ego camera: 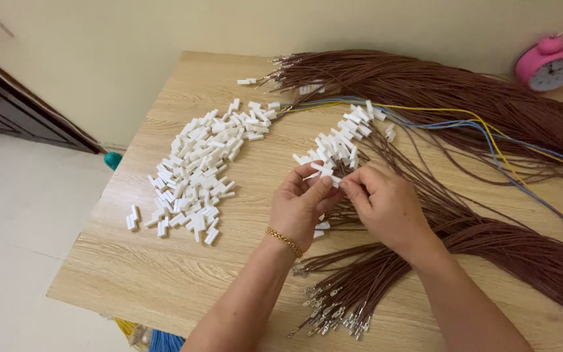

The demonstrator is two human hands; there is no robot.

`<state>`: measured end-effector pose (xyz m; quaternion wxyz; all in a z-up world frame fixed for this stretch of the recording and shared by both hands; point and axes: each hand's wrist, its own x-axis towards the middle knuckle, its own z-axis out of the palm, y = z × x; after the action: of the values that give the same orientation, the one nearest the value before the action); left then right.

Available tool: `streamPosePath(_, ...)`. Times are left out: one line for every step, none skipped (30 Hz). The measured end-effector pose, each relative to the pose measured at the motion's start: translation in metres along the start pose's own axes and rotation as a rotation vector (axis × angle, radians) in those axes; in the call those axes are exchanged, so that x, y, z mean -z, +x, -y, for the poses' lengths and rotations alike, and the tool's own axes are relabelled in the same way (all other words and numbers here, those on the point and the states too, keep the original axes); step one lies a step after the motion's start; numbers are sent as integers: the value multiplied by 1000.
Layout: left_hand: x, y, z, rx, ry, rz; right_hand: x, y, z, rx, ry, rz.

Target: The person repeatedly picks up small white plastic connectors and brown wires with metal tips from a wooden table. They insert the metal tips into the connectors by hand and place the assembled units back on the table.

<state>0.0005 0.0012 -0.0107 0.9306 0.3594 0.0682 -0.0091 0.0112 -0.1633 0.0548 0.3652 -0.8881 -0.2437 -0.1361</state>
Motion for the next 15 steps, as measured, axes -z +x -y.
streamPosePath(2, 3, 0, 5, -1, -7, 0, 1, -1, -5, 2, 6)
streamPosePath(6, 5, -1, 12, 30, -13, -1, 2, -1, -48, 43, 27)
streamPosePath(10, 6, 0, 19, 60, -25, -2, 2, -2, -91, 85, 54)
streamPosePath(11, 9, -5, 24, 56, -38, -2, 1, -1, -96, 89, 67)
streamPosePath(14, 12, -12, -1, 167, -33, -3, 2, 1, 9, 36, 35)
streamPosePath(17, 14, -20, -24, 279, -27, -4, 2, 3, 114, -16, 2)
streamPosePath(16, 10, -32, -36, 283, -44, -5, 0, 4, 127, -1, 10)
streamPosePath(15, 6, -45, -175, 634, -86, -5, -3, 4, 187, -179, 42)
streamPosePath(13, 4, -58, -310, 986, -125, -5, -4, 4, 244, -360, 69)
streamPosePath(24, 2, -68, -317, 991, -139, -5, -4, 12, 256, -349, 70)
streamPosePath(35, -1, -77, -637, 1327, -194, -3, -6, 18, 75, -366, 454)
streamPosePath(46, -4, -85, -966, 1655, -243, -2, -9, 25, -112, -377, 836)
streamPosePath(55, -6, -92, -968, 1654, -241, -7, -11, 23, -113, -378, 834)
streamPosePath(64, -7, -99, -832, 1800, -296, -11, -14, 22, -104, -401, 912)
streamPosePath(73, -9, -104, -688, 1936, -350, -15, -16, 20, -95, -428, 992)
